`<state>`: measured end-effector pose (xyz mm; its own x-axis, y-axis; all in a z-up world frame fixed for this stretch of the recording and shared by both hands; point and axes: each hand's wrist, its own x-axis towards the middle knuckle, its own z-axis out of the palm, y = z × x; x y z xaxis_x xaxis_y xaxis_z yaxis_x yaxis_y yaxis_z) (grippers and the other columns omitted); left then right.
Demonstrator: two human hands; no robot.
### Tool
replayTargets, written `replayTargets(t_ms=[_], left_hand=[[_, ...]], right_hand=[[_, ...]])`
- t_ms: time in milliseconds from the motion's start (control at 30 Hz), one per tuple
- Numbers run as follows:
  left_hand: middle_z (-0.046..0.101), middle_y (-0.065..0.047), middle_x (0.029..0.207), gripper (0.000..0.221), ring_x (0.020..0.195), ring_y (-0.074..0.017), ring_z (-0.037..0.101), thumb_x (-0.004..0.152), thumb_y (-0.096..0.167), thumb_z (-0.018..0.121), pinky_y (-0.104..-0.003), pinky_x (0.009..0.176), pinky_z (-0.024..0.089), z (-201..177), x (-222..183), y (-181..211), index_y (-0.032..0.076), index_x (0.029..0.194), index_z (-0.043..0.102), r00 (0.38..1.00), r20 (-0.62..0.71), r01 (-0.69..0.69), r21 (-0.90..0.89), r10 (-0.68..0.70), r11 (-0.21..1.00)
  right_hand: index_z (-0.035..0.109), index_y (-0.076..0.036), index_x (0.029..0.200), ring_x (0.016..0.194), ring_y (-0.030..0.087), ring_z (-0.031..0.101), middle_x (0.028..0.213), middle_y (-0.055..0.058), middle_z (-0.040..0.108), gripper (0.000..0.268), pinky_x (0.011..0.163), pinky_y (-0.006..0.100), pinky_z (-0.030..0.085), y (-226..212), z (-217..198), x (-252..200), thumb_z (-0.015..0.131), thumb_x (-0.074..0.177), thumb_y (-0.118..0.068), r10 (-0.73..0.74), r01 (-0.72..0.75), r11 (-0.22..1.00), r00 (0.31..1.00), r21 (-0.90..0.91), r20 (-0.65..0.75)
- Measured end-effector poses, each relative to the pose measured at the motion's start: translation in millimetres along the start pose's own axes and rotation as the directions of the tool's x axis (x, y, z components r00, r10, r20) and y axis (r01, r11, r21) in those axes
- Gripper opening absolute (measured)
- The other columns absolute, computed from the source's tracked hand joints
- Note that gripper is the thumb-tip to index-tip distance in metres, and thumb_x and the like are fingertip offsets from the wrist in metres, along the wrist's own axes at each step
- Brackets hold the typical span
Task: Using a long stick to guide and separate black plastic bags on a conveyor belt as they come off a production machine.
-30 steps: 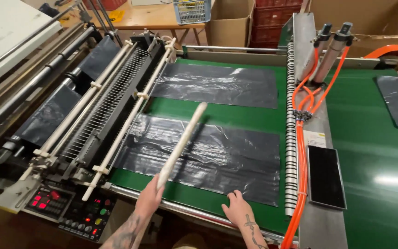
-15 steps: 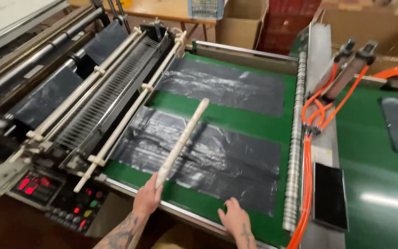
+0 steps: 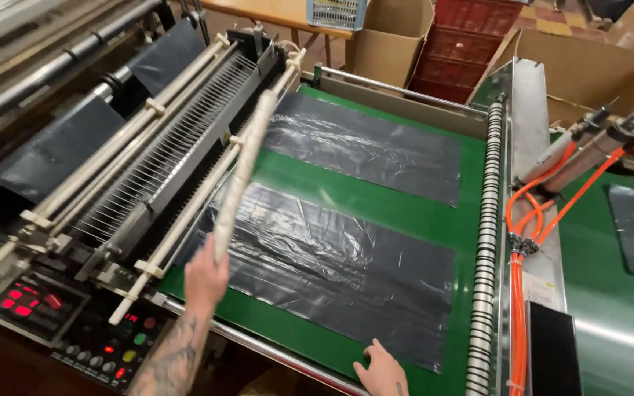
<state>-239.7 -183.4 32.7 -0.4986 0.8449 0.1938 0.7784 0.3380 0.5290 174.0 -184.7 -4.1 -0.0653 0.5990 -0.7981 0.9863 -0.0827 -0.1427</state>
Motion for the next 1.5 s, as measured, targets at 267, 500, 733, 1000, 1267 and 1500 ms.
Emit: replayTargets(t_ms=[267,500,733,1000,1267,1500], left_hand=[[0.065,-0.029,0.111,0.065,0.102,-0.0533,0.062,0.094,0.04,0.052,-0.065,0.086,0.046,49,136,28,0.014,0.153,0.042,0.991,0.121,0.06,-0.062,-0.052,0.996],[0.07,-0.022,0.117,0.048,0.106,-0.0479,0.064,0.091,0.033,0.058,-0.052,0.09,0.048,200,109,145,0.016,0.136,0.054,0.887,0.419,0.022,-0.46,0.195,0.887],[0.065,-0.009,0.136,0.057,0.125,-0.0325,0.06,0.09,0.04,0.051,-0.044,0.103,0.044,283,55,234,0.016,0.142,0.055,0.684,0.635,0.141,-0.599,0.36,0.788],[0.066,-0.006,0.133,0.065,0.116,-0.0173,0.063,0.082,0.032,0.066,-0.031,0.102,0.045,167,83,193,0.011,0.142,0.057,0.586,0.772,0.487,-0.578,0.245,0.655],[0.065,-0.004,0.137,0.07,0.118,-0.0242,0.063,0.084,0.033,0.065,-0.04,0.095,0.048,24,57,31,0.019,0.151,0.048,0.752,0.642,0.152,-0.389,0.149,0.909],[0.062,-0.008,0.136,0.066,0.113,-0.0349,0.064,0.092,0.036,0.058,-0.048,0.081,0.052,8,-52,-38,0.024,0.155,0.041,0.91,0.394,0.21,-0.16,-0.133,0.965]], right_hand=[[0.065,-0.018,0.114,0.066,0.014,0.063,0.17,-0.015,0.02,0.028,0.074,0.033,0.052,-10,-6,-27,0.065,0.096,-0.04,0.023,0.0,0.987,0.989,0.162,-0.145],[0.065,-0.024,0.124,0.094,0.014,0.07,0.125,-0.009,0.067,0.046,0.078,0.036,0.058,9,26,-34,0.046,0.1,-0.058,0.241,-0.145,0.921,0.941,0.362,-0.236],[0.064,-0.01,0.083,0.083,0.024,0.062,0.084,0.004,0.064,0.025,0.074,0.039,0.049,22,101,-40,0.06,0.097,-0.03,0.133,0.143,0.94,0.684,0.311,-0.717],[0.071,-0.015,0.099,0.09,0.022,0.07,0.102,0.001,0.068,0.027,0.078,0.038,0.055,45,100,-5,0.073,0.082,-0.036,0.179,0.044,0.952,0.722,0.302,-0.669],[0.054,-0.028,0.136,0.104,0.015,0.068,0.167,-0.015,0.029,0.056,0.08,0.038,0.059,-1,30,-25,0.066,0.085,-0.049,0.134,-0.031,0.955,0.931,0.293,-0.339],[0.045,-0.022,0.149,0.074,0.018,0.072,0.167,-0.001,0.03,0.075,0.098,0.037,0.052,18,38,-6,0.062,0.087,-0.061,-0.011,0.079,0.973,0.953,0.215,-0.302]])
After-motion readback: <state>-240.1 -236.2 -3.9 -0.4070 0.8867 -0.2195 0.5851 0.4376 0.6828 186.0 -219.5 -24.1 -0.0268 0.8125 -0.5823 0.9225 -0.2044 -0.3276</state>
